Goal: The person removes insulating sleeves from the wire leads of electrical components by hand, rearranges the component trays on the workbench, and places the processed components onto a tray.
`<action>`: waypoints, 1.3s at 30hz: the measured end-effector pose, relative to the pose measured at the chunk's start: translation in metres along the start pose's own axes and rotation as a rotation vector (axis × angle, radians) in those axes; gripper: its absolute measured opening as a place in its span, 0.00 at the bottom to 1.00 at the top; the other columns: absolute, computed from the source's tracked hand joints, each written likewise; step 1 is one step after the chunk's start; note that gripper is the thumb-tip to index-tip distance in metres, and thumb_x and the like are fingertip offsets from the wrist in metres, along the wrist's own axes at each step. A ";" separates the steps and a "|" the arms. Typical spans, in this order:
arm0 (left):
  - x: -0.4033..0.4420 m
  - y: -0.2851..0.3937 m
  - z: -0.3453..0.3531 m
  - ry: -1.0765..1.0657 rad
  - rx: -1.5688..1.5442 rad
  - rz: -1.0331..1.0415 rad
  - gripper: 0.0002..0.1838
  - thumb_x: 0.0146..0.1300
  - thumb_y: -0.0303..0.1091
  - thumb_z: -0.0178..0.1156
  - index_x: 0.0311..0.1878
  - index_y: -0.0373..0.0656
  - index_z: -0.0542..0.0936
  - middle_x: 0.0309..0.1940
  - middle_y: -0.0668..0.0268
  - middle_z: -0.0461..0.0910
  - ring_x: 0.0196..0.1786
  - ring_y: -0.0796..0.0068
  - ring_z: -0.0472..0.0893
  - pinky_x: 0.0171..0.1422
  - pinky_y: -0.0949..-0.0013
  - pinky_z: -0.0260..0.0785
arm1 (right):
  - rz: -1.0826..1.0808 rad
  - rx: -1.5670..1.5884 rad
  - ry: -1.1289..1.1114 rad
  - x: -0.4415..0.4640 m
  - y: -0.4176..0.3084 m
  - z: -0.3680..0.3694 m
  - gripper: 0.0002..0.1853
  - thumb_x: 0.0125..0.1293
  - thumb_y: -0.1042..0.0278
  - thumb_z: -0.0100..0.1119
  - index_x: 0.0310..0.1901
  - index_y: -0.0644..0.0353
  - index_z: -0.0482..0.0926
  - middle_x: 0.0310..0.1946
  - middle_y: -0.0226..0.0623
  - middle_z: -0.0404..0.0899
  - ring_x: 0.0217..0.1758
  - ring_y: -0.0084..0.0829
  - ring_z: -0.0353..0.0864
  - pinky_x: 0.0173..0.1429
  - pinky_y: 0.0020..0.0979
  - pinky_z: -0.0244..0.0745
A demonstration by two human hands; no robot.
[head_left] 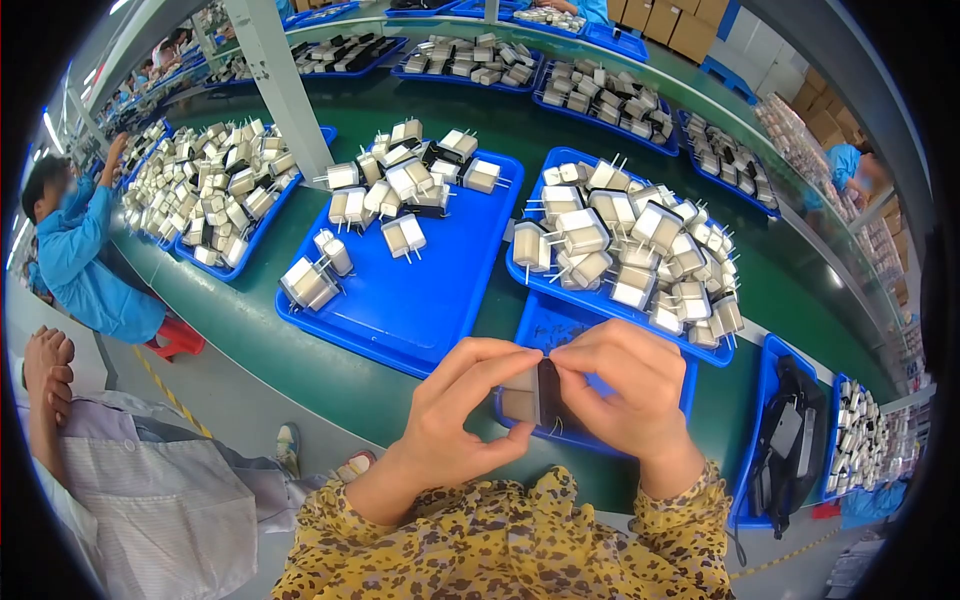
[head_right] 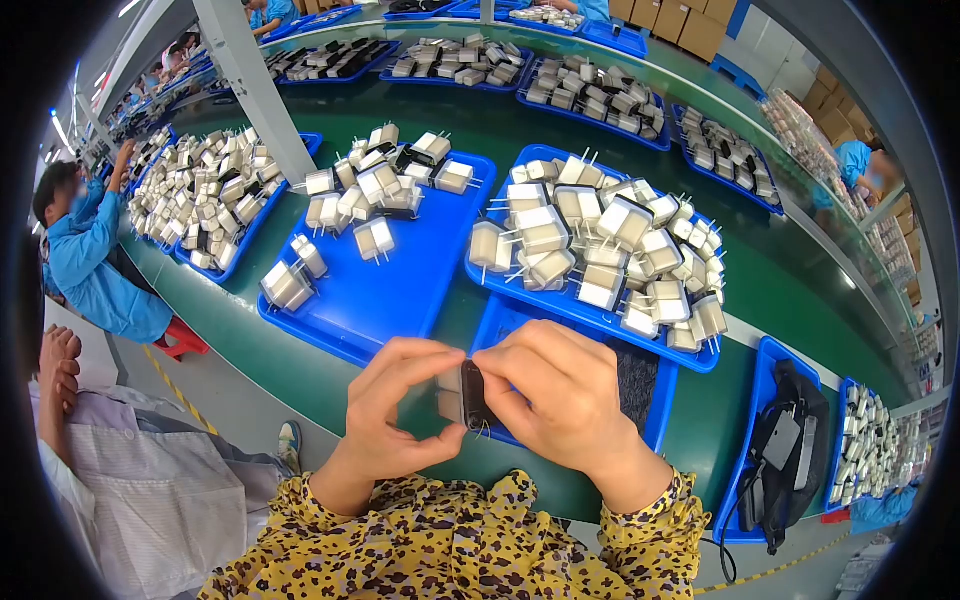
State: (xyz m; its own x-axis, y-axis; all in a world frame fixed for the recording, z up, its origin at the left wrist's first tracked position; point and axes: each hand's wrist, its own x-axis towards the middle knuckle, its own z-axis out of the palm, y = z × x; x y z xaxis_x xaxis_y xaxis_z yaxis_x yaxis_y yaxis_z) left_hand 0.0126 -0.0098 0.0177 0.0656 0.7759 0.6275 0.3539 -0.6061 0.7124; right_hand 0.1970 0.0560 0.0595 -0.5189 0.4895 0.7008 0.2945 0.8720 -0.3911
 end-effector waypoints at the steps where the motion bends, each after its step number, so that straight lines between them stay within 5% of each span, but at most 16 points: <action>1: 0.000 0.000 -0.001 0.004 0.002 0.000 0.34 0.41 0.20 0.72 0.59 0.40 0.81 0.51 0.58 0.79 0.49 0.61 0.82 0.49 0.66 0.77 | -0.004 0.002 -0.002 0.000 0.000 0.001 0.11 0.46 0.84 0.67 0.33 0.62 0.83 0.28 0.36 0.80 0.28 0.35 0.83 0.31 0.30 0.78; 10: -0.003 -0.006 -0.003 0.047 -0.023 -0.065 0.35 0.40 0.21 0.73 0.59 0.40 0.80 0.49 0.58 0.81 0.48 0.61 0.82 0.50 0.66 0.77 | -0.127 -0.021 -0.094 0.005 -0.002 0.001 0.18 0.45 0.85 0.63 0.42 0.68 0.83 0.33 0.40 0.80 0.34 0.39 0.84 0.38 0.34 0.82; 13: -0.006 -0.012 -0.001 0.083 -0.090 -0.116 0.36 0.40 0.21 0.73 0.60 0.40 0.80 0.49 0.57 0.80 0.49 0.61 0.82 0.50 0.65 0.77 | -0.087 0.041 -0.124 0.004 0.000 0.000 0.21 0.48 0.87 0.59 0.47 0.68 0.83 0.35 0.43 0.81 0.36 0.41 0.84 0.41 0.35 0.82; 16: -0.005 -0.014 -0.003 0.105 -0.119 -0.097 0.36 0.41 0.21 0.73 0.60 0.40 0.80 0.49 0.57 0.80 0.50 0.61 0.81 0.51 0.66 0.76 | 0.194 0.307 -0.075 0.003 -0.003 -0.004 0.22 0.54 0.88 0.54 0.51 0.66 0.84 0.41 0.48 0.84 0.37 0.42 0.85 0.41 0.34 0.81; 24: -0.012 -0.016 -0.011 0.041 0.030 -0.057 0.35 0.48 0.27 0.75 0.63 0.38 0.77 0.56 0.56 0.77 0.55 0.61 0.79 0.58 0.63 0.76 | 0.058 0.207 -0.213 -0.002 -0.002 0.003 0.23 0.53 0.87 0.54 0.52 0.65 0.83 0.40 0.49 0.83 0.38 0.46 0.85 0.44 0.36 0.81; 30: -0.040 -0.021 0.010 0.102 -0.193 -0.223 0.35 0.56 0.28 0.72 0.69 0.43 0.72 0.59 0.57 0.72 0.61 0.60 0.76 0.64 0.61 0.74 | 0.019 0.195 -0.395 -0.006 -0.004 -0.007 0.25 0.53 0.83 0.60 0.56 0.68 0.78 0.41 0.52 0.82 0.43 0.51 0.83 0.49 0.39 0.79; 32: -0.047 -0.019 0.014 0.157 -0.160 -0.217 0.34 0.57 0.28 0.72 0.69 0.42 0.72 0.60 0.57 0.72 0.62 0.61 0.76 0.65 0.61 0.74 | 0.170 0.224 -0.598 -0.007 -0.005 -0.012 0.30 0.66 0.74 0.58 0.71 0.56 0.68 0.61 0.58 0.75 0.62 0.55 0.77 0.66 0.43 0.72; 39: -0.077 -0.035 0.031 0.378 0.060 -0.082 0.33 0.56 0.26 0.74 0.65 0.34 0.73 0.59 0.51 0.74 0.61 0.61 0.78 0.64 0.62 0.77 | 0.063 0.318 -0.557 -0.027 -0.009 0.016 0.33 0.64 0.75 0.58 0.72 0.62 0.65 0.62 0.59 0.74 0.62 0.60 0.75 0.66 0.46 0.71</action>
State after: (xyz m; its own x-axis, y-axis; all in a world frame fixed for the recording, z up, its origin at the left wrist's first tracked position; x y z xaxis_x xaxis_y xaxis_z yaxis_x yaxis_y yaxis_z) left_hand 0.0238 -0.0423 -0.0654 -0.3098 0.6953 0.6486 0.3981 -0.5246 0.7525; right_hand 0.1954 0.0345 0.0342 -0.8725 0.3938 0.2893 0.1301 0.7579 -0.6393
